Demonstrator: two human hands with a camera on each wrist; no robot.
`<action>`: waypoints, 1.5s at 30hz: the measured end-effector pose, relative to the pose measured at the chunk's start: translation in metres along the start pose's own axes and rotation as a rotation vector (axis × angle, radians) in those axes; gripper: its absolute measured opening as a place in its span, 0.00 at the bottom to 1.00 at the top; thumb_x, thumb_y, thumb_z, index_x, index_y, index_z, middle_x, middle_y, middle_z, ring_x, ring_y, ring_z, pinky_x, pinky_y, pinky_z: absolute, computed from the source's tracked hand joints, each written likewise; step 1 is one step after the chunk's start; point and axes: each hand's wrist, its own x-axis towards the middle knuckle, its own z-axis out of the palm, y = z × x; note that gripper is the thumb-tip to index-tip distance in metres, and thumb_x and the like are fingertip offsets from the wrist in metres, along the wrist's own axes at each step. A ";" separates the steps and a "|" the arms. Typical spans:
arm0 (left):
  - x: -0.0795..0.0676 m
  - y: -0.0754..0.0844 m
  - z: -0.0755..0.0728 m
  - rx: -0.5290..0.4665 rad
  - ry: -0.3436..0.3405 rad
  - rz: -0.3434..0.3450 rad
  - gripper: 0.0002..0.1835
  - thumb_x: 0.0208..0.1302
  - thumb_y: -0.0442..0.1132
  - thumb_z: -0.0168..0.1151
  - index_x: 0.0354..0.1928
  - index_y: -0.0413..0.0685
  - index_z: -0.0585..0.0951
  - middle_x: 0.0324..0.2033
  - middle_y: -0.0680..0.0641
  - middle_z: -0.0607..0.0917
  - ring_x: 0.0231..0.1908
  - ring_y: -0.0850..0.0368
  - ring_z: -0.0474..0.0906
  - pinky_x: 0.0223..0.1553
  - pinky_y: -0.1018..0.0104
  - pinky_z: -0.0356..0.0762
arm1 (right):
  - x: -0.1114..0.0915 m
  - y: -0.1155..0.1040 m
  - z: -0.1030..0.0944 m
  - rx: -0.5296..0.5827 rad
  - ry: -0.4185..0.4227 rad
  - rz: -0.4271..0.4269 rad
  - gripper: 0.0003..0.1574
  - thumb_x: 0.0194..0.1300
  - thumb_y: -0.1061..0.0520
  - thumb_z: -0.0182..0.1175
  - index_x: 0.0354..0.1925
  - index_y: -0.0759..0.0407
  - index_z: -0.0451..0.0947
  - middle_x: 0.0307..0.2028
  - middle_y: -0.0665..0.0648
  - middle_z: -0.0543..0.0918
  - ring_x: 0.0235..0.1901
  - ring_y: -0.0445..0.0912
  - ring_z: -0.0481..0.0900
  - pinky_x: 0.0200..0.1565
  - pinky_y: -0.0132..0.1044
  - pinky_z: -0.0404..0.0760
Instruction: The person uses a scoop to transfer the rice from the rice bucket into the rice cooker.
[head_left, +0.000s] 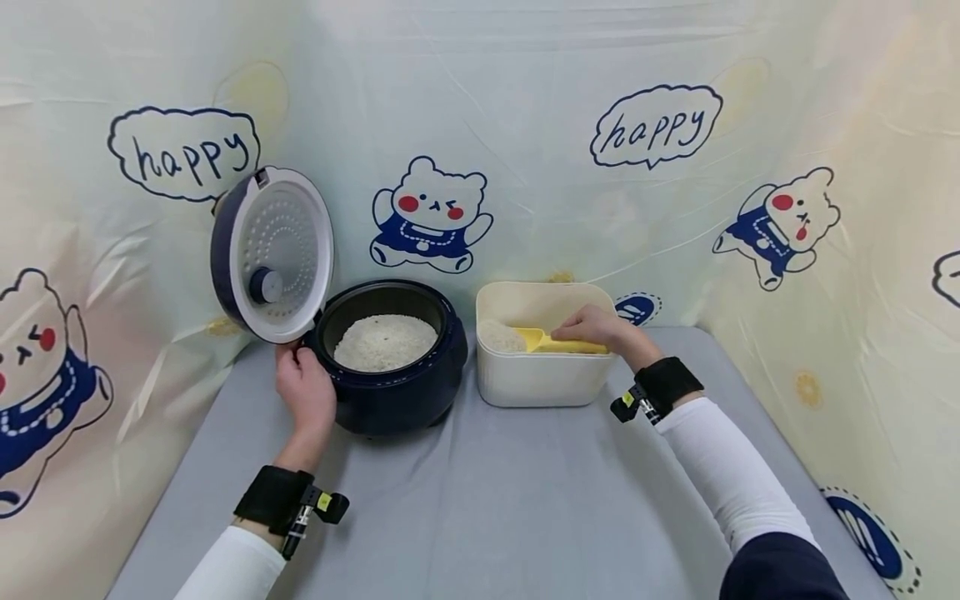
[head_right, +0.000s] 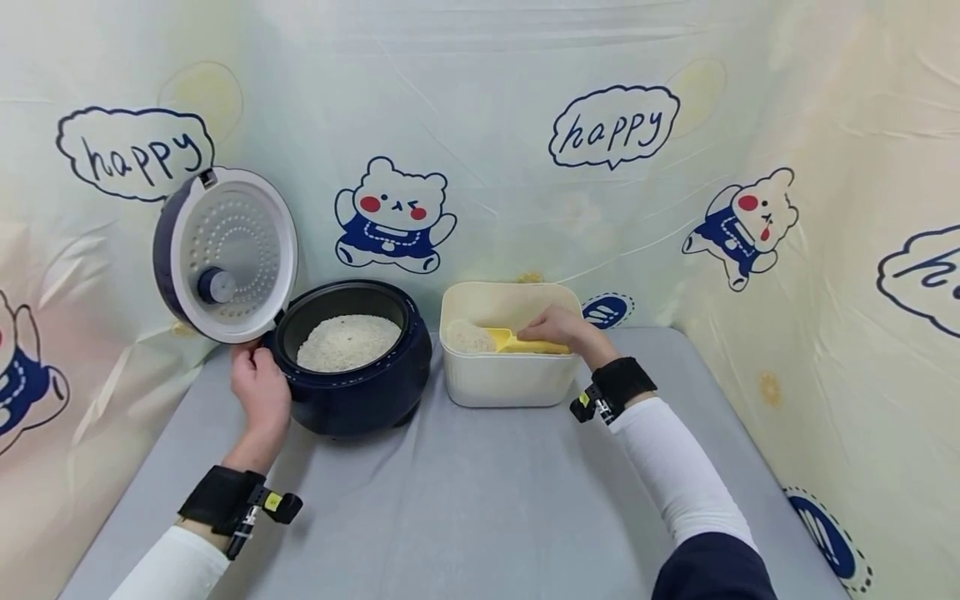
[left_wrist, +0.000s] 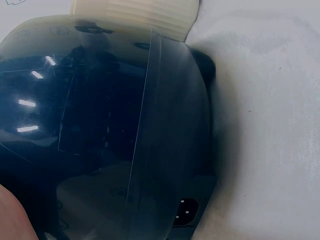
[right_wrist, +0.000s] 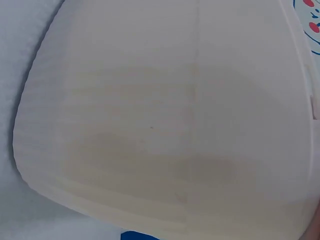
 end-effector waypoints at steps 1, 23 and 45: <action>0.000 0.000 0.000 -0.001 0.002 0.000 0.22 0.80 0.39 0.39 0.63 0.37 0.77 0.60 0.43 0.79 0.59 0.54 0.71 0.63 0.60 0.66 | -0.001 0.000 0.000 0.002 0.000 -0.008 0.22 0.74 0.46 0.63 0.30 0.58 0.89 0.22 0.48 0.75 0.32 0.47 0.75 0.39 0.37 0.69; 0.001 -0.002 -0.001 -0.004 -0.006 0.001 0.23 0.80 0.39 0.39 0.65 0.37 0.76 0.62 0.42 0.80 0.61 0.52 0.71 0.64 0.57 0.66 | -0.034 -0.001 -0.025 0.148 -0.023 -0.073 0.25 0.78 0.43 0.58 0.42 0.64 0.84 0.23 0.52 0.75 0.23 0.46 0.74 0.30 0.34 0.75; -0.001 -0.002 -0.004 -0.013 -0.040 0.005 0.23 0.83 0.42 0.37 0.66 0.38 0.74 0.61 0.43 0.78 0.58 0.55 0.70 0.58 0.66 0.64 | -0.050 0.019 -0.025 0.399 0.085 -0.146 0.29 0.79 0.45 0.57 0.63 0.65 0.81 0.24 0.55 0.81 0.19 0.44 0.74 0.27 0.35 0.74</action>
